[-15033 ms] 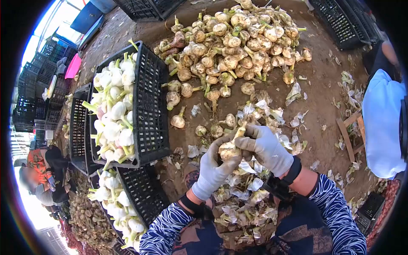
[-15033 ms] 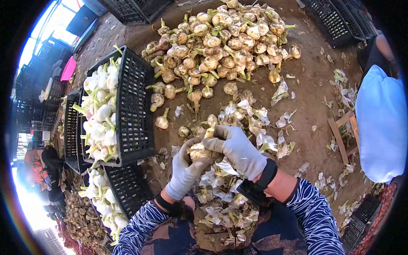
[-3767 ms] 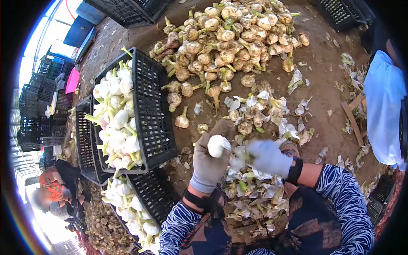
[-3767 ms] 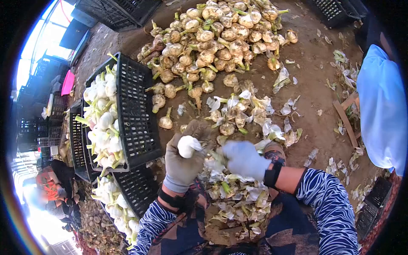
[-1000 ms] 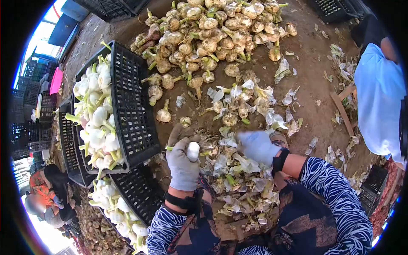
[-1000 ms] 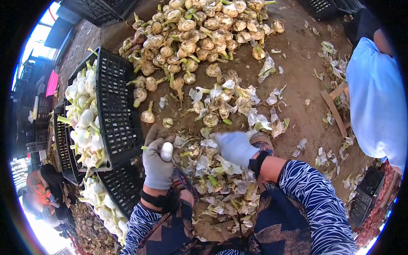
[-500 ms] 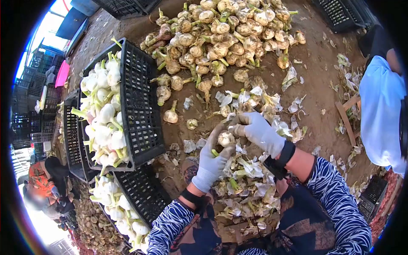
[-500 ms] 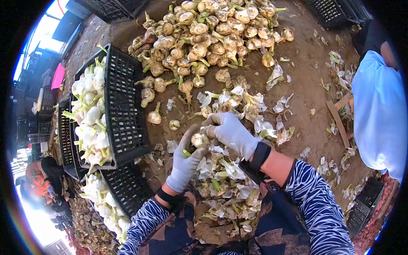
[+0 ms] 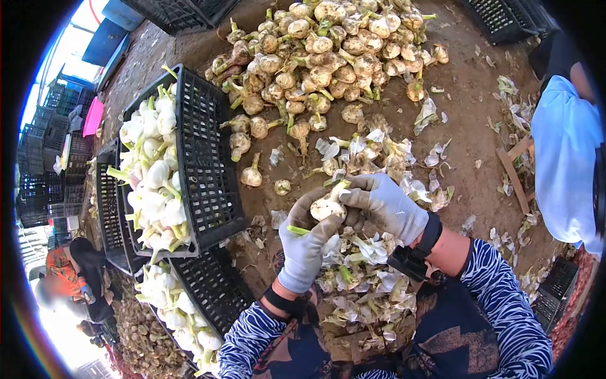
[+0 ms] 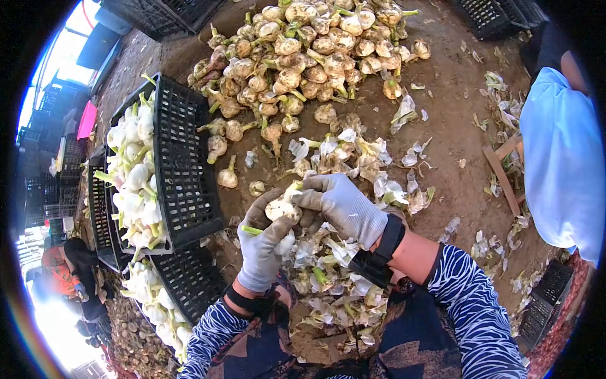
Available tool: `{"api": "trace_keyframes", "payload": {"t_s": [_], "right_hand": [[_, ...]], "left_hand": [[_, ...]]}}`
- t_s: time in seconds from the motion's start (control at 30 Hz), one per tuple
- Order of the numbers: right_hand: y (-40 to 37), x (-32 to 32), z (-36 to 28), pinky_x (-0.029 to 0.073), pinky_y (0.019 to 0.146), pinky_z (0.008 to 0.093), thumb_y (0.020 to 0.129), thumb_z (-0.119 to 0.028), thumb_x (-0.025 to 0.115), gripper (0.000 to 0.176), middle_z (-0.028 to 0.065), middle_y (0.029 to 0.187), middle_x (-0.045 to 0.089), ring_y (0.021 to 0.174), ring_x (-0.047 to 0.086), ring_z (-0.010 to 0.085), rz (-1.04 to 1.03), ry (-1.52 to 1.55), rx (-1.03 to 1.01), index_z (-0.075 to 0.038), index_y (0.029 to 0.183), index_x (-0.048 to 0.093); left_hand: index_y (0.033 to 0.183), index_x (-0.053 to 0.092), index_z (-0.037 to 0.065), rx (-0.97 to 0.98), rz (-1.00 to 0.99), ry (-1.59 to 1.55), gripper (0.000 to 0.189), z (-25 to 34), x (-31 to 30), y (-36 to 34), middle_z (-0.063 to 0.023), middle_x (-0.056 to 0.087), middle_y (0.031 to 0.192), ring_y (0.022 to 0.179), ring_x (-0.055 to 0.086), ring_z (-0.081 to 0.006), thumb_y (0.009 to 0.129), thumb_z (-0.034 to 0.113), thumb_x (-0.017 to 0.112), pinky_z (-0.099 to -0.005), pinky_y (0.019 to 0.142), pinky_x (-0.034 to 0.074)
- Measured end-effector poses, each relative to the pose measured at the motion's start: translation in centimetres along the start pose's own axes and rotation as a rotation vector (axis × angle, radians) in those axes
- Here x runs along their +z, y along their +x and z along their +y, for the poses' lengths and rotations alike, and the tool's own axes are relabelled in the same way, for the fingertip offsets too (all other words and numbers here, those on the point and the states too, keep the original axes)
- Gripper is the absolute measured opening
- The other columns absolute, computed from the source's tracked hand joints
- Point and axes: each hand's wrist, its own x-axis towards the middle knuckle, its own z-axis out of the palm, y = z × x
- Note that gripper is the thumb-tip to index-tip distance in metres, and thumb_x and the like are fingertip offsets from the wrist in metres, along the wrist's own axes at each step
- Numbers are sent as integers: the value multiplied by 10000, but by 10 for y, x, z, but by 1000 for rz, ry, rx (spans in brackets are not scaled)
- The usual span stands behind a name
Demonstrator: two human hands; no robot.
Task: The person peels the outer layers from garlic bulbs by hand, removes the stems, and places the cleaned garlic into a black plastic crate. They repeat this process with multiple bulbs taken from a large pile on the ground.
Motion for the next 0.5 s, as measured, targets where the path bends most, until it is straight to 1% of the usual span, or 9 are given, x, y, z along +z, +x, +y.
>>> {"api": "trace_keyframes", "payload": {"t_s": [0.03,0.07,0.2,0.27,0.33,0.37,0.4,0.47,0.5], "right_hand": [[1,-1,2,500,522,230,903,-193,653,195,32,736,637,581,610,95,6,-5,-13,-3,946,633],[2,-2,3,504,520,235,913,-183,636,184,36,733,638,578,610,95,11,-8,-26,-1,943,637],[-3,-1,-4,503,572,238,918,-146,603,165,40,765,648,638,604,80,27,-188,-54,11,956,638],[-2,-1,-6,492,640,237,909,-103,568,165,28,822,655,718,578,61,36,-351,-190,24,991,635],[5,-5,6,482,660,234,902,-98,568,177,17,846,654,745,564,56,83,-491,-300,29,1006,631],[7,-6,10,473,680,232,894,-94,567,191,5,869,652,772,550,52,128,-629,-411,34,1021,628],[4,-3,6,473,680,232,894,-94,567,191,5,869,652,772,550,52,126,-627,-410,34,1021,628],[-6,4,-5,477,659,225,885,-113,575,203,7,875,650,751,567,52,45,-227,-172,12,1036,630],[-7,-2,-6,481,603,216,889,-172,618,224,13,871,648,733,580,48,-25,-82,-97,-15,1048,633]], "left_hand": [[1281,503,-47,-6,-8,17,481,1,1,0,-97,652,1043,849,627,-100,847,63,678,-223,705,515],[1281,503,-47,-10,-11,19,481,0,1,1,-97,652,1043,849,627,-100,847,63,678,-223,705,515],[1305,487,-56,19,-18,81,528,0,3,1,-91,652,1048,875,628,-114,837,78,692,-246,773,523],[1321,477,-59,56,-23,144,557,-7,0,3,-91,648,1064,891,627,-119,833,88,701,-256,799,524],[1348,452,-65,327,-94,432,619,-18,-13,9,-94,637,1099,937,625,-133,824,121,724,-276,853,516],[1348,452,-65,326,-93,433,619,-22,-18,8,-94,637,1099,937,625,-133,824,121,724,-276,853,516],[1345,458,-64,389,-122,501,618,-19,-19,9,-101,634,1113,962,617,-138,829,129,737,-278,867,512],[1341,463,-64,450,-148,573,617,-11,-14,7,-109,630,1127,987,609,-143,833,136,750,-279,880,507],[1343,464,-62,270,-107,325,618,-4,-4,3,-105,628,1135,999,606,-141,831,133,752,-278,891,502]]}}
